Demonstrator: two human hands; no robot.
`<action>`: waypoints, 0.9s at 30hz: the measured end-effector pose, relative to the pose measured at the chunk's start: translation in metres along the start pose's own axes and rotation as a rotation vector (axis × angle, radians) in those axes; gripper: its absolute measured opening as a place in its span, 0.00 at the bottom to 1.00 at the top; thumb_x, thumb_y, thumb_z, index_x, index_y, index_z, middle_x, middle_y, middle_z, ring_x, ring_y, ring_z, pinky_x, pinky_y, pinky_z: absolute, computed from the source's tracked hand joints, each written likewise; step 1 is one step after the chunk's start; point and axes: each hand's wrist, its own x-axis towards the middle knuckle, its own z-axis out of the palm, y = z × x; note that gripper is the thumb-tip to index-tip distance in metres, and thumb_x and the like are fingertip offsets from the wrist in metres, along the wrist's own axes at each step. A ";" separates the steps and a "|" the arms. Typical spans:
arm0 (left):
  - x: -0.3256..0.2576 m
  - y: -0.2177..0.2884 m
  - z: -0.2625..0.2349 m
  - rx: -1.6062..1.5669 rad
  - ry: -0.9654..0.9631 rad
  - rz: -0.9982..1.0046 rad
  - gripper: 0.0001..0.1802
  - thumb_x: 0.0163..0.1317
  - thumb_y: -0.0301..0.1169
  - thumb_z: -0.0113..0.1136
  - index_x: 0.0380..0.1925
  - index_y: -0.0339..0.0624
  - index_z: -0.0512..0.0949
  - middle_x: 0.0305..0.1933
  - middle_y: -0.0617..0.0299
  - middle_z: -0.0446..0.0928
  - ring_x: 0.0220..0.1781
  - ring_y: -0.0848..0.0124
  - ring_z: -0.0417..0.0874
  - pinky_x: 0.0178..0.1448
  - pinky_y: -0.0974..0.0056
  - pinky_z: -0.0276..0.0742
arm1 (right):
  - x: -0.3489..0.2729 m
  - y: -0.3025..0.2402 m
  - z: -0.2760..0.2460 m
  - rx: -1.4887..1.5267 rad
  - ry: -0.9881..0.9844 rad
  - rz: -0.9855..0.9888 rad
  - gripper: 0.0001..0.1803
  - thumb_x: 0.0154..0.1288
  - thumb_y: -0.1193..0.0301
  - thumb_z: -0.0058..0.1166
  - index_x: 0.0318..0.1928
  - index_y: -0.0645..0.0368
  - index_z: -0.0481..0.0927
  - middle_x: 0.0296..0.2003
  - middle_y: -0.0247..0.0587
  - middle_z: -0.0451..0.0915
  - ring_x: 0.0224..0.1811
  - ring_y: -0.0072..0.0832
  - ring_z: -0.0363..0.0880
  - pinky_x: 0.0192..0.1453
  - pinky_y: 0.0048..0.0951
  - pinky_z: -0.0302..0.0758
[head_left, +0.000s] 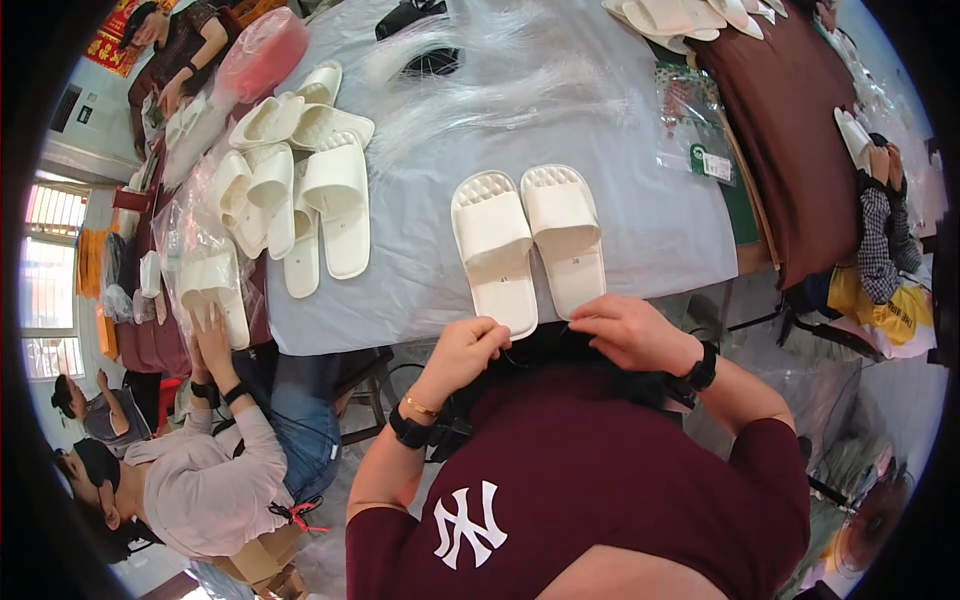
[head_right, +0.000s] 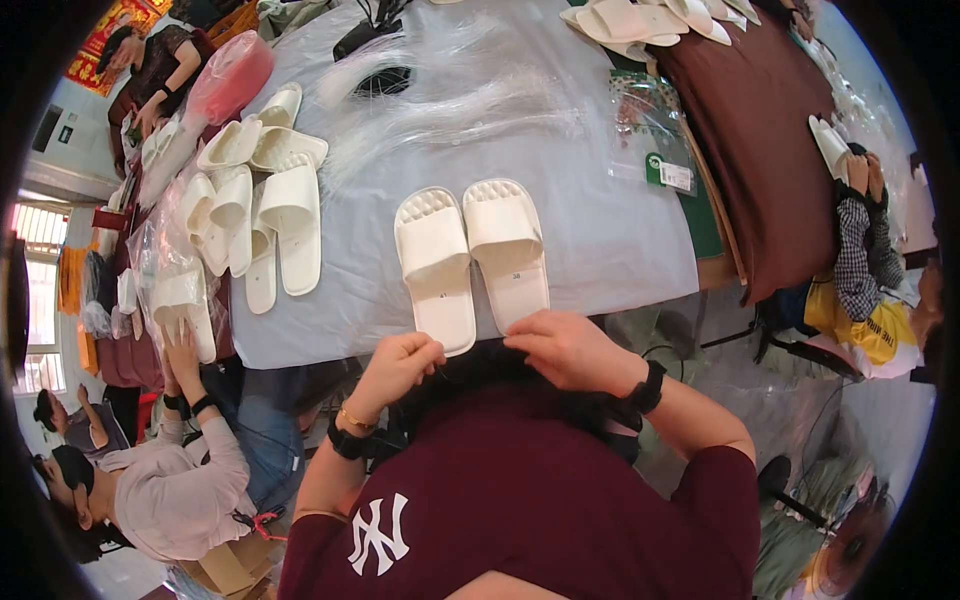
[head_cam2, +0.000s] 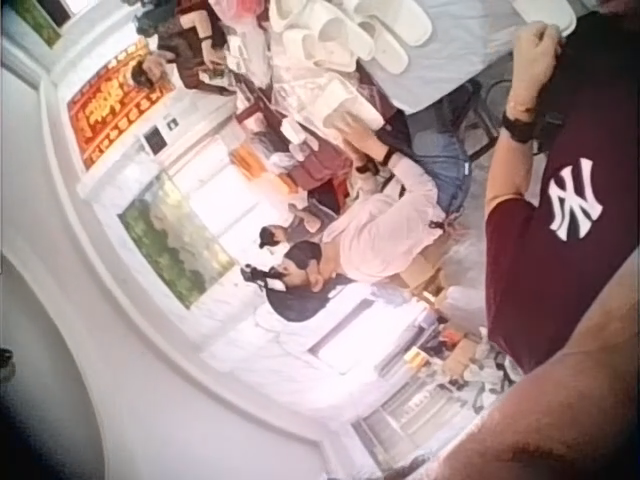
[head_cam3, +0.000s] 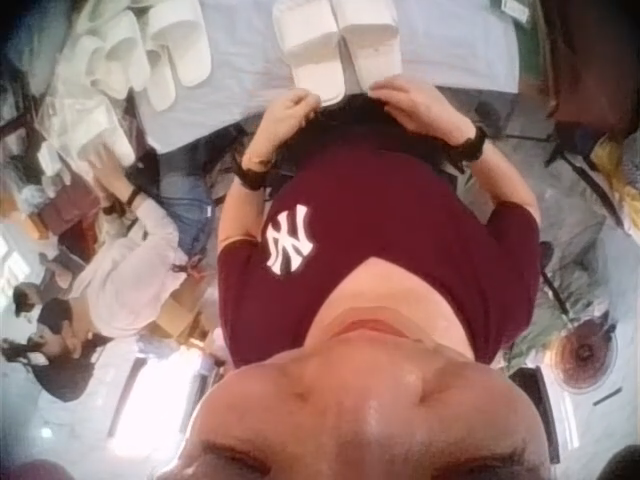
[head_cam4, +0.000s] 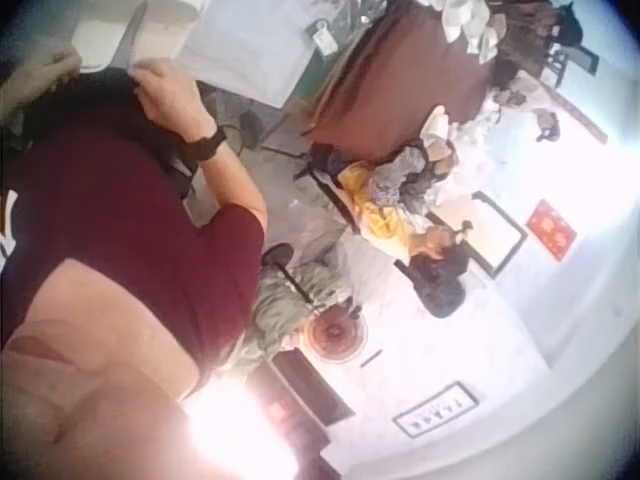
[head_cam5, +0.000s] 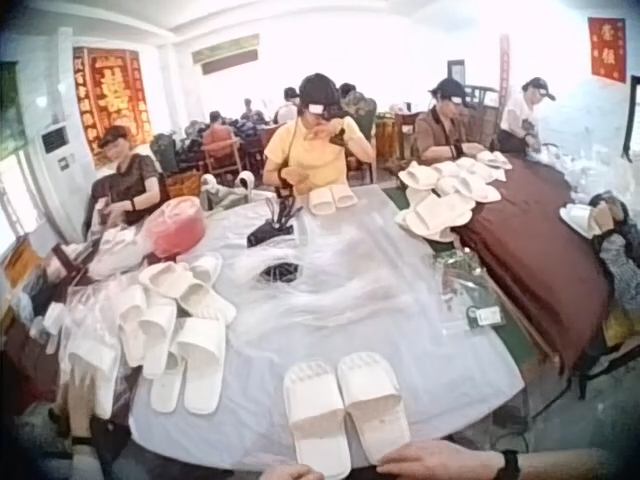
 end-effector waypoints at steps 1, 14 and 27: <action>0.000 0.000 0.003 0.110 -0.062 -0.015 0.17 0.66 0.38 0.53 0.27 0.35 0.81 0.19 0.64 0.76 0.21 0.79 0.74 0.27 0.70 0.69 | -0.004 -0.002 0.003 0.041 -0.066 -0.011 0.20 0.48 0.78 0.61 0.46 0.59 0.79 0.47 0.41 0.79 0.47 0.40 0.78 0.49 0.37 0.77; 0.040 0.005 -0.016 0.066 -0.166 -0.221 0.18 0.63 0.39 0.55 0.20 0.39 0.78 0.13 0.70 0.67 0.15 0.82 0.64 0.19 0.73 0.56 | 0.009 0.009 0.008 0.106 -0.113 -0.023 0.15 0.52 0.74 0.60 0.43 0.59 0.81 0.44 0.40 0.79 0.47 0.38 0.78 0.50 0.36 0.76; 0.054 0.013 -0.010 0.474 0.446 0.186 0.26 0.66 0.48 0.54 0.24 0.32 0.80 0.21 0.45 0.78 0.24 0.51 0.80 0.29 0.54 0.72 | 0.046 0.034 0.020 -0.141 0.172 0.089 0.13 0.55 0.77 0.56 0.44 0.61 0.79 0.50 0.45 0.77 0.49 0.43 0.77 0.52 0.38 0.75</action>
